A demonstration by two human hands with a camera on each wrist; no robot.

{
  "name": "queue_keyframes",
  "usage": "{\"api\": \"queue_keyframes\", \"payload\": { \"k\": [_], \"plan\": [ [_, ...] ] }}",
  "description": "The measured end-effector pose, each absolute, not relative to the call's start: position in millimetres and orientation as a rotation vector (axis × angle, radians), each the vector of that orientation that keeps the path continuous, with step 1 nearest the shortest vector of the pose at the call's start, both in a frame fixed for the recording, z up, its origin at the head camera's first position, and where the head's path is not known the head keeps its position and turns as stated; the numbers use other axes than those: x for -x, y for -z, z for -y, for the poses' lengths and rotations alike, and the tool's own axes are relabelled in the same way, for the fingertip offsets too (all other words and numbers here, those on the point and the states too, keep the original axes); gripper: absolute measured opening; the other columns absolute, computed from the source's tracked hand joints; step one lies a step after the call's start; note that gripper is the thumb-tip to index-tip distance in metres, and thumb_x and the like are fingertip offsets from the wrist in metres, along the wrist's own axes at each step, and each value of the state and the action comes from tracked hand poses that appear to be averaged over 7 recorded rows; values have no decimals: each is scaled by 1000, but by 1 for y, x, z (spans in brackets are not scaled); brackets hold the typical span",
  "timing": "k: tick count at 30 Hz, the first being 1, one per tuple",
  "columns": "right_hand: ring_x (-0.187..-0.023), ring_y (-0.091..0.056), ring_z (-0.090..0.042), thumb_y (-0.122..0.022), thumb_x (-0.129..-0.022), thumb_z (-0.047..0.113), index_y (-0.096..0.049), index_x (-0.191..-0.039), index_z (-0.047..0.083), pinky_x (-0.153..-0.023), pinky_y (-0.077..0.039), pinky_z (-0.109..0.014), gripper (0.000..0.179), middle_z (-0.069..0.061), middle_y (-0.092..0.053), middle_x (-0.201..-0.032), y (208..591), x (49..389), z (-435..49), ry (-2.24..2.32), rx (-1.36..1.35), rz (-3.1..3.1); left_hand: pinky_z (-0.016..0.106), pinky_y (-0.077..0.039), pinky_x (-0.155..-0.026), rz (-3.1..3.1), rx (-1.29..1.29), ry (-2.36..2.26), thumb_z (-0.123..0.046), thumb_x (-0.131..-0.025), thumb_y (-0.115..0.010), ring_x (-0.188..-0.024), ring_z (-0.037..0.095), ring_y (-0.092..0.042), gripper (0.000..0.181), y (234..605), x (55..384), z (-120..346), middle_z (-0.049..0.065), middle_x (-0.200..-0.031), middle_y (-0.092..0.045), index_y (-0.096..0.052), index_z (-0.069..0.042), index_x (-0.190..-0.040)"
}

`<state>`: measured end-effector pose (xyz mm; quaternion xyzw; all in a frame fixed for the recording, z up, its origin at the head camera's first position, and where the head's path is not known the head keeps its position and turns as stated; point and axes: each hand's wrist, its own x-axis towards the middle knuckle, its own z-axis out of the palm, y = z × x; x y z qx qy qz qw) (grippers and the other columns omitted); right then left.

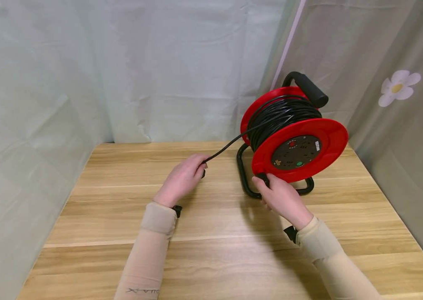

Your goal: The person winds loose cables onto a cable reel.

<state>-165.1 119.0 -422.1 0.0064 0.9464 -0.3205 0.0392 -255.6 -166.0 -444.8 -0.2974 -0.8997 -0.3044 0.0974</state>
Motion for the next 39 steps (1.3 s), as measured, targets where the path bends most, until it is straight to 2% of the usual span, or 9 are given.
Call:
{"api": "queue_keyframes", "payload": {
  "k": [9,15,21,25,33,39],
  "plan": [
    [-62,-67,-28,-40,-101,70,-55,-94,11,-66,-49,-37,61,-7,-66,-72,412,166,-115,1003,-17,-2902,39,-49,-81,2647,889,968,-19,-109,-54,-89,18,-58,25,444,257,163,3,-111,-67,-64,-10,-130],
    [-61,-67,-28,-39,-101,70,-56,-93,11,-66,-49,-37,61,-6,-67,-72,409,165,-115,999,9,-2911,40,-52,-88,2642,900,951,-16,-109,-53,-98,17,-62,27,445,258,161,1,-113,-66,-63,-9,-132],
    [-62,-67,-30,-39,-100,72,-58,-93,11,-66,-48,-38,64,-7,-67,-71,405,166,-114,1010,13,-2911,42,-52,-96,2593,952,920,-9,-106,-55,-109,21,-63,28,446,258,159,7,-120,-65,-61,-6,-133],
    [-62,-66,-29,-40,-99,72,-58,-95,10,-66,-49,-38,65,-6,-66,-71,402,167,-112,1040,20,-2888,43,-52,-96,2602,934,961,-11,-106,-58,-107,22,-63,29,447,258,158,8,-121,-63,-59,-5,-134],
    [-64,-68,-31,-41,-97,75,-60,-93,16,-69,-52,-40,62,-3,-67,-70,392,170,-107,1092,44,-2849,39,-54,-94,2636,872,1179,-10,-104,-61,-108,22,-65,25,453,259,151,9,-118,-66,-54,-5,-128],
    [-63,-67,-28,-41,-97,76,-60,-95,13,-70,-52,-40,66,-4,-68,-72,386,172,-106,1132,60,-2818,35,-54,-91,2628,825,1319,-11,-104,-62,-105,20,-64,22,456,268,136,6,-113,-64,-53,-6,-124]
  ]
}}
